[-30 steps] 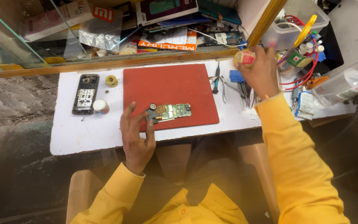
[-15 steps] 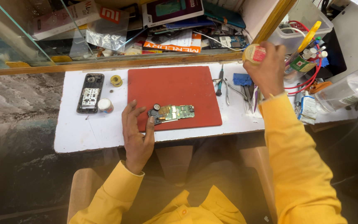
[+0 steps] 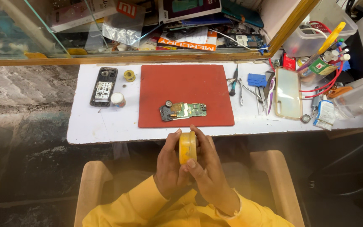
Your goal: The person uses tweezers to remove a small component from a green circuit board, then applies a yellow paste to the board with a metal tool. The person works at a cluttered workbench with various tools and electronic parts visible.
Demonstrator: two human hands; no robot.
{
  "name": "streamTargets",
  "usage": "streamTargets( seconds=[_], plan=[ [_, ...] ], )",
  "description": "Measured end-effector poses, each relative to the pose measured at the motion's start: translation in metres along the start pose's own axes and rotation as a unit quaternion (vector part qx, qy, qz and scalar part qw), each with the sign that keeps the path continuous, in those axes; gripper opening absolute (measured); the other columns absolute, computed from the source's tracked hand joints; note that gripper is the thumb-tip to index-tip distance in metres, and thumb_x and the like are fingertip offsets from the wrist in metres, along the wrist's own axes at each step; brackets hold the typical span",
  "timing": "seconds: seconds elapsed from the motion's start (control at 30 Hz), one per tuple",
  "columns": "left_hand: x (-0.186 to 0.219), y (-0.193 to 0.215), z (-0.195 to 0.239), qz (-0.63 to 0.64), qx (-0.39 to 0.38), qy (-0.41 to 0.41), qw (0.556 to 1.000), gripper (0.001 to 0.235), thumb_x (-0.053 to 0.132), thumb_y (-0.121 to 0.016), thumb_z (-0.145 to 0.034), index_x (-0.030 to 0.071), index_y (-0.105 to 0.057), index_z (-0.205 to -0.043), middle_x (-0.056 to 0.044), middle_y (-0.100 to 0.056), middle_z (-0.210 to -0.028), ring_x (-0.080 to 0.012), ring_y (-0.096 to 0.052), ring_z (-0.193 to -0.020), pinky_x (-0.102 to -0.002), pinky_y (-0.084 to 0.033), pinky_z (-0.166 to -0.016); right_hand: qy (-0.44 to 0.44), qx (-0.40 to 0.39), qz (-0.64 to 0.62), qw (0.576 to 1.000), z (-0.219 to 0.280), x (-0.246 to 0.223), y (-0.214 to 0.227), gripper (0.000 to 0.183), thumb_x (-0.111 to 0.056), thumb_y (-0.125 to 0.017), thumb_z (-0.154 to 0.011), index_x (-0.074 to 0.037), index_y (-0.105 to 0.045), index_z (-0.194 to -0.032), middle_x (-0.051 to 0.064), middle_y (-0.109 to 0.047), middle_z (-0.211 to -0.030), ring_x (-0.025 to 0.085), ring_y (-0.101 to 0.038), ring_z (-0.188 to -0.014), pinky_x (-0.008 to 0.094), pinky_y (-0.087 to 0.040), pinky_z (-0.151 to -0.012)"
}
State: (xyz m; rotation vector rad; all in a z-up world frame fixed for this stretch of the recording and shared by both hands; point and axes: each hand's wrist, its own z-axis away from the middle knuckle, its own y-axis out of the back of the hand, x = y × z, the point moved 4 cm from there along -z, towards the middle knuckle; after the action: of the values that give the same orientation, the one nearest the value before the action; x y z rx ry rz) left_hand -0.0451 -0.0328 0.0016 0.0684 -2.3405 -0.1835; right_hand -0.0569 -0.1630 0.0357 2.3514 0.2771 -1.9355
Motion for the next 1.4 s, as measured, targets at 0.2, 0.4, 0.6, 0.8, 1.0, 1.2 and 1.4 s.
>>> streamTargets(
  seconds=[0.2, 0.4, 0.6, 0.8, 1.0, 1.2, 1.4],
  plan=[
    [-0.006, 0.001, 0.000, 0.018, -0.013, 0.038, 0.999, 0.076, 0.058, -0.043, -0.108, -0.003, -0.033, -0.152, -0.015, -0.069, -0.107, -0.0267, -0.072, -0.092, -0.039, -0.059, -0.083, 0.011, -0.049, 0.013, 0.999, -0.006, 0.011, 0.003, 0.071, -0.043, -0.058, -0.102, 0.005, -0.036, -0.150, 0.017, -0.054, -0.137, 0.028, -0.055, -0.127, 0.038, -0.045, -0.107],
    [-0.011, 0.000, 0.011, 0.073, 0.043, 0.154, 0.985, 0.063, 0.055, -0.039, -0.108, 0.000, -0.044, -0.137, -0.014, -0.071, -0.099, -0.0254, -0.070, -0.082, -0.037, -0.057, -0.074, 0.079, -0.052, 0.217, 0.972, -0.012, 0.008, 0.007, 0.078, -0.060, -0.047, -0.101, 0.002, -0.041, -0.148, 0.020, -0.064, -0.129, 0.037, -0.066, -0.115, 0.039, -0.051, -0.097],
    [-0.072, 0.016, 0.009, 0.263, 0.208, 0.311, 0.889, 0.068, 0.050, -0.023, -0.118, -0.007, -0.058, -0.128, -0.020, -0.065, -0.103, -0.0266, -0.057, -0.084, -0.040, -0.045, -0.074, 0.151, -0.005, 0.218, 0.964, -0.016, 0.018, 0.025, 0.081, -0.063, -0.049, -0.104, 0.002, -0.040, -0.151, 0.017, -0.058, -0.130, 0.031, -0.061, -0.116, 0.039, -0.049, -0.102],
    [-0.092, 0.086, -0.014, 0.223, 0.291, 0.252, 0.896, 0.071, 0.057, -0.021, -0.109, 0.000, -0.054, -0.137, -0.011, -0.060, -0.136, -0.0196, -0.054, -0.129, -0.036, -0.036, -0.118, 0.157, 0.166, 0.116, 0.967, -0.040, 0.042, 0.097, 0.070, -0.055, -0.051, -0.109, 0.002, -0.040, -0.148, 0.010, -0.056, -0.130, 0.017, -0.053, -0.122, 0.035, -0.043, -0.113],
    [-0.090, 0.077, -0.015, 0.136, 0.285, 0.259, 0.913, 0.075, 0.062, -0.025, -0.108, 0.001, -0.052, -0.142, -0.012, -0.058, -0.134, -0.0229, -0.052, -0.130, -0.037, -0.037, -0.117, 0.058, 0.185, 0.131, 0.972, -0.040, 0.057, 0.126, 0.066, -0.054, -0.049, -0.107, 0.002, -0.043, -0.142, 0.014, -0.056, -0.137, 0.020, -0.055, -0.122, 0.035, -0.043, -0.109],
    [-0.096, 0.085, -0.017, 0.285, 0.289, 0.300, 0.863, 0.079, 0.064, -0.029, -0.103, 0.000, -0.054, -0.139, -0.010, -0.059, -0.137, -0.0217, -0.053, -0.134, -0.038, -0.038, -0.117, -0.001, 0.162, -0.021, 0.987, -0.054, 0.053, 0.142, 0.060, -0.053, -0.049, -0.106, 0.001, -0.049, -0.131, 0.020, -0.062, -0.128, 0.026, -0.061, -0.120, 0.040, -0.048, -0.105],
    [-0.077, 0.084, -0.008, 0.294, 0.256, 0.291, 0.874, 0.078, 0.063, -0.033, -0.105, -0.003, -0.055, -0.139, -0.010, -0.062, -0.131, -0.0220, -0.055, -0.127, -0.038, -0.042, -0.112, -0.010, 0.173, -0.035, 0.984, -0.043, 0.050, 0.141, 0.057, -0.051, -0.049, -0.106, 0.001, -0.051, -0.128, 0.023, -0.063, -0.128, 0.027, -0.062, -0.123, 0.040, -0.047, -0.106]
  ],
)
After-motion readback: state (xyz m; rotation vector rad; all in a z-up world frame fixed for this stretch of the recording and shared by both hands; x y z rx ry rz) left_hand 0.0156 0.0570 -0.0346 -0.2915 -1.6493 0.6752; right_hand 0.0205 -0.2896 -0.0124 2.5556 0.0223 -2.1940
